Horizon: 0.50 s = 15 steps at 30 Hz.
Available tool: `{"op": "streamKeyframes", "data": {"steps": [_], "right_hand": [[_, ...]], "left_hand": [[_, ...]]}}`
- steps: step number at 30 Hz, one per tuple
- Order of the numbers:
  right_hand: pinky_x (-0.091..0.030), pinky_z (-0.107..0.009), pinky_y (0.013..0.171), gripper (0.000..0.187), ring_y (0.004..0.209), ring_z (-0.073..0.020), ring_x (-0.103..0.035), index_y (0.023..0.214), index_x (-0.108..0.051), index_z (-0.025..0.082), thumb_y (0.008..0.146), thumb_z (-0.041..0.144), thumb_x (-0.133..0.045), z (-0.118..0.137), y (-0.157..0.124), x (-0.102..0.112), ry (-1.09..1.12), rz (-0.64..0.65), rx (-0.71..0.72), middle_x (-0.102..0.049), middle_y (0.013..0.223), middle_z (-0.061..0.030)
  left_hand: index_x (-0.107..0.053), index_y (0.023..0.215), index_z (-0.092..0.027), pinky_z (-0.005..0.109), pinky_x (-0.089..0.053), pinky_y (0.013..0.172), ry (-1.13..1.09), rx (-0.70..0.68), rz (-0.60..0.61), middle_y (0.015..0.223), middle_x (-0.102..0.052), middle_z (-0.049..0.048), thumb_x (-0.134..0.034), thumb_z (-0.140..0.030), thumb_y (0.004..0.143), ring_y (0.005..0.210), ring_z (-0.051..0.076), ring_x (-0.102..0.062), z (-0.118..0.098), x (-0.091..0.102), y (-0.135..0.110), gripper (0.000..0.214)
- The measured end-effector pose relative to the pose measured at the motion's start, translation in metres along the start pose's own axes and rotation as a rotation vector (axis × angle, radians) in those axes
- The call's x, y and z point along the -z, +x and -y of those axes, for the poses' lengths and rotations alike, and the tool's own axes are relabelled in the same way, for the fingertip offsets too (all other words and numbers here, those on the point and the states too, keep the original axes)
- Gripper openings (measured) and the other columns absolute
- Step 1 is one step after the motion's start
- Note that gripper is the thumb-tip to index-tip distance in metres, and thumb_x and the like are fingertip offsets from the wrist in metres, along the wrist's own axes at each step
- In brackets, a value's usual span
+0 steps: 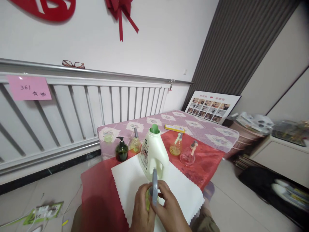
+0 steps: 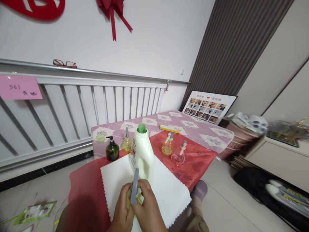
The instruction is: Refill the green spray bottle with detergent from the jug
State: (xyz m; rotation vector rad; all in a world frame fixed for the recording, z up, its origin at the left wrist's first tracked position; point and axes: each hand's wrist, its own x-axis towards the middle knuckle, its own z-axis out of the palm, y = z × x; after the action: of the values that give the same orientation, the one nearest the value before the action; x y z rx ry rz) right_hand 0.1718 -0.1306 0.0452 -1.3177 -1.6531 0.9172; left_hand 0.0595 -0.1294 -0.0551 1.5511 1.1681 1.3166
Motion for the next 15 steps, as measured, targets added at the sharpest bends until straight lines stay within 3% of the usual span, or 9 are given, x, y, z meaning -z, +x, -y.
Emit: {"op": "streamKeyframes", "data": {"steps": [5,10,13,15], "right_hand": [[-0.046,-0.04,0.083,0.011,0.086,-0.0238,-0.061,0.081,-0.052,0.024,0.071,0.02,-0.054,-0.006,0.004,-0.008,-0.13,-0.1,-0.137,-0.061,0.085,-0.0009],[-0.05,-0.041,0.08,0.016,0.084,-0.0264,-0.063,0.083,-0.05,0.024,0.07,0.027,-0.058,-0.015,0.003,-0.021,-0.106,-0.222,-0.197,-0.065,0.082,-0.0027],[-0.055,-0.038,0.08,0.03,0.093,-0.027,-0.067,0.1,-0.056,0.021,0.072,0.028,-0.061,-0.023,-0.004,-0.022,-0.005,-0.188,-0.163,-0.07,0.098,-0.007],[-0.054,-0.036,0.091,0.043,0.109,-0.0263,-0.065,0.119,-0.055,0.02,0.077,0.029,-0.059,-0.028,-0.009,-0.021,0.047,-0.153,-0.082,-0.068,0.117,-0.0098]], "left_hand": [[-0.037,0.138,-0.019,0.046,-0.046,0.109,0.04,-0.044,-0.079,0.14,-0.055,0.0173,-0.05,-0.022,0.086,0.13,0.027,-0.054,0.025,-0.009,-0.003,0.054],[-0.039,0.136,-0.018,0.045,-0.048,0.107,0.03,-0.116,-0.028,0.137,-0.055,0.0175,-0.047,-0.018,0.087,0.13,0.027,-0.055,0.026,-0.007,0.0,0.05],[-0.043,0.134,-0.02,0.046,-0.05,0.104,0.007,-0.122,0.002,0.134,-0.057,0.0161,-0.05,-0.024,0.088,0.125,0.027,-0.058,0.02,-0.004,0.002,0.046],[-0.045,0.133,-0.022,0.047,-0.051,0.103,-0.01,-0.098,-0.027,0.133,-0.058,0.0155,-0.051,-0.03,0.09,0.122,0.027,-0.06,0.017,-0.004,0.002,0.044]]}}
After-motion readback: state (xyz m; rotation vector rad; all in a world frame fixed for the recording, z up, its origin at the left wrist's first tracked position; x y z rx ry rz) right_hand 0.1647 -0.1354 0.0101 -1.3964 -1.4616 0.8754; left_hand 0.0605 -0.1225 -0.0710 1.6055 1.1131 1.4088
